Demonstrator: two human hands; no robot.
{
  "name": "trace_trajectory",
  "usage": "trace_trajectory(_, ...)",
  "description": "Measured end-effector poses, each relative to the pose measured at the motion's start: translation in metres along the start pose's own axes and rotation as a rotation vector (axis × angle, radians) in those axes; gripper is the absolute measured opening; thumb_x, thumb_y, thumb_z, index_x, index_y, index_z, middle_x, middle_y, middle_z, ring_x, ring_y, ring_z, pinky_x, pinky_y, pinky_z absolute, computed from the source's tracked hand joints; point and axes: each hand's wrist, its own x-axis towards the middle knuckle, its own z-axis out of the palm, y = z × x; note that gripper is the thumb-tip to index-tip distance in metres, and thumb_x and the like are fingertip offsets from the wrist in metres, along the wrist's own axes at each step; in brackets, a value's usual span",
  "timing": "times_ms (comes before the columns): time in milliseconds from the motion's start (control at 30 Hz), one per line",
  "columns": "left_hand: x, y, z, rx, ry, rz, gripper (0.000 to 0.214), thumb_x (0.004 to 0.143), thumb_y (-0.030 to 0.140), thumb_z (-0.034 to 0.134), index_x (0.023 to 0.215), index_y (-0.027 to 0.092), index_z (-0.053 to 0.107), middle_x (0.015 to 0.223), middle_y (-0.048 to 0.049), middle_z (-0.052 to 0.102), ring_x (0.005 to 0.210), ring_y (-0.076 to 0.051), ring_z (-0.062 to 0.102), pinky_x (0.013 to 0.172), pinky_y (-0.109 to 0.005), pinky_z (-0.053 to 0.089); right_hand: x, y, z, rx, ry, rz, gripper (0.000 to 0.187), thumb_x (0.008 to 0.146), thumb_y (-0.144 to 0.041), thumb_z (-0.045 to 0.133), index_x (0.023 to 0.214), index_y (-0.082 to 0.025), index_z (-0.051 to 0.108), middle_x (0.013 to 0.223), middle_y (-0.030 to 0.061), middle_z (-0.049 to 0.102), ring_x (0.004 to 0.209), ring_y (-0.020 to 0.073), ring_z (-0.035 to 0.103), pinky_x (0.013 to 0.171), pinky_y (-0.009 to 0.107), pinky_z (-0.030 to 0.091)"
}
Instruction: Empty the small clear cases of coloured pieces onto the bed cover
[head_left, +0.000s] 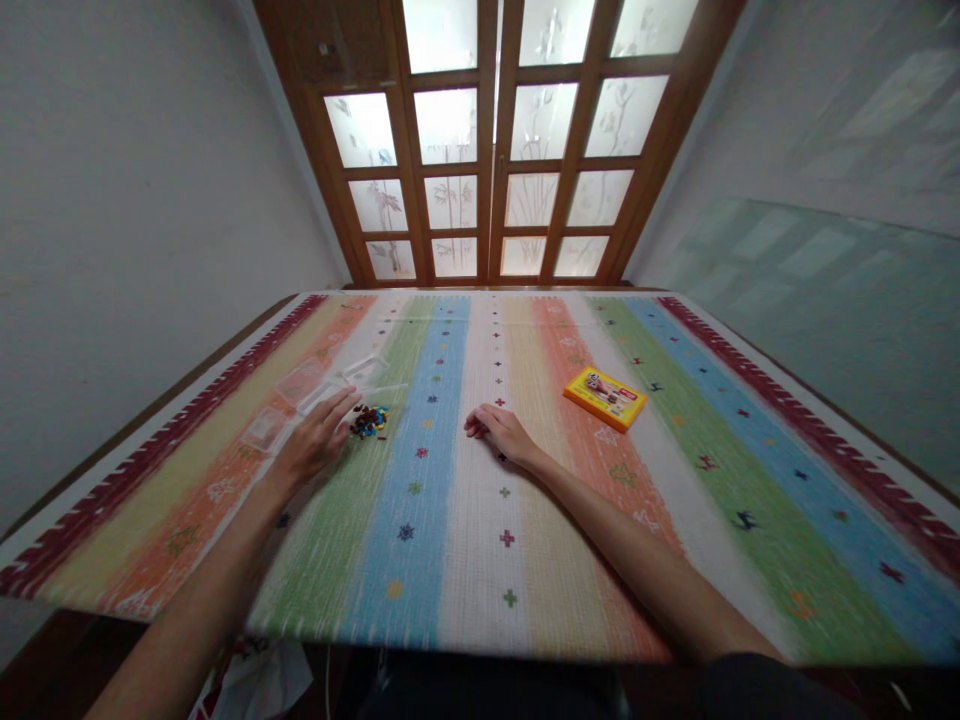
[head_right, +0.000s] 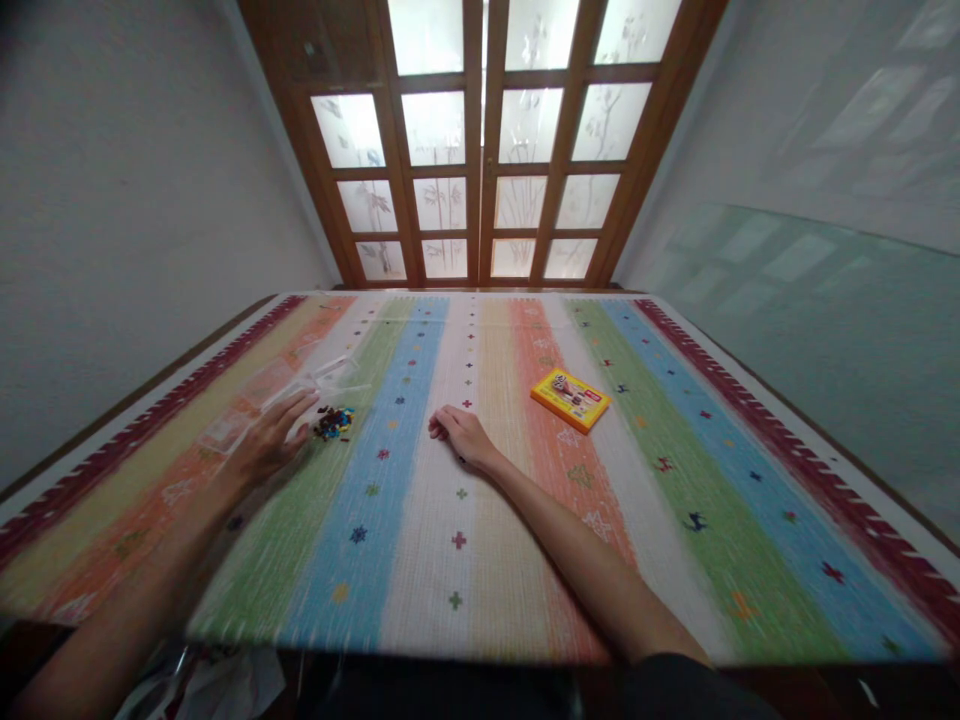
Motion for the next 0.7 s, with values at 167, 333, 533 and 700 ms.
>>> trace_trajectory(167,-0.002,-0.004,0.000,0.025,-0.009,0.035,0.040,0.095,0.028,0.049,0.134,0.025,0.058,0.141,-0.0097,0.062,0.128,-0.026,0.061,0.113,-0.048,0.048,0.000,-0.001,0.001,0.002,0.003,0.017,0.038,0.095,-0.053,0.051,0.077,-0.022,0.065,0.075,0.0046,0.068,0.074,0.0180,0.064,0.076,0.034,0.052)
trace_trajectory(333,-0.003,-0.008,-0.005,0.029,-0.042,0.066,0.040,0.094,0.027,0.048,0.132,0.028,0.060,0.140,-0.0080,0.063,0.127,-0.026,0.061,0.111,-0.047,0.050,0.000,0.000,0.001,-0.014,0.012,0.012,0.038,0.096,-0.051,0.050,0.076,-0.021,0.065,0.074,0.0044,0.068,0.073,0.0179,0.064,0.076,0.034,0.052)
trace_trajectory(533,0.003,0.005,-0.017,-0.061,0.017,0.005,0.034,0.091,0.030,0.056,0.124,0.029,0.064,0.134,-0.0082,0.066,0.127,-0.029,0.062,0.112,-0.050,0.048,0.000,0.002,0.001,-0.014,0.015,-0.013,0.040,0.095,-0.053,0.050,0.076,-0.021,0.065,0.074,0.0040,0.068,0.073,0.0181,0.064,0.075,0.033,0.052)
trace_trajectory(700,0.016,0.024,-0.004,-0.258,0.181,-0.190,0.058,0.084,0.039,0.071,0.136,0.022,0.053,0.127,-0.0127,0.065,0.104,-0.026,0.071,0.096,-0.050,0.059,0.000,0.002,0.001,-0.026,0.014,0.000,0.040,0.095,-0.055,0.052,0.076,-0.022,0.065,0.074,0.0037,0.069,0.073,0.0181,0.064,0.075,0.033,0.052)
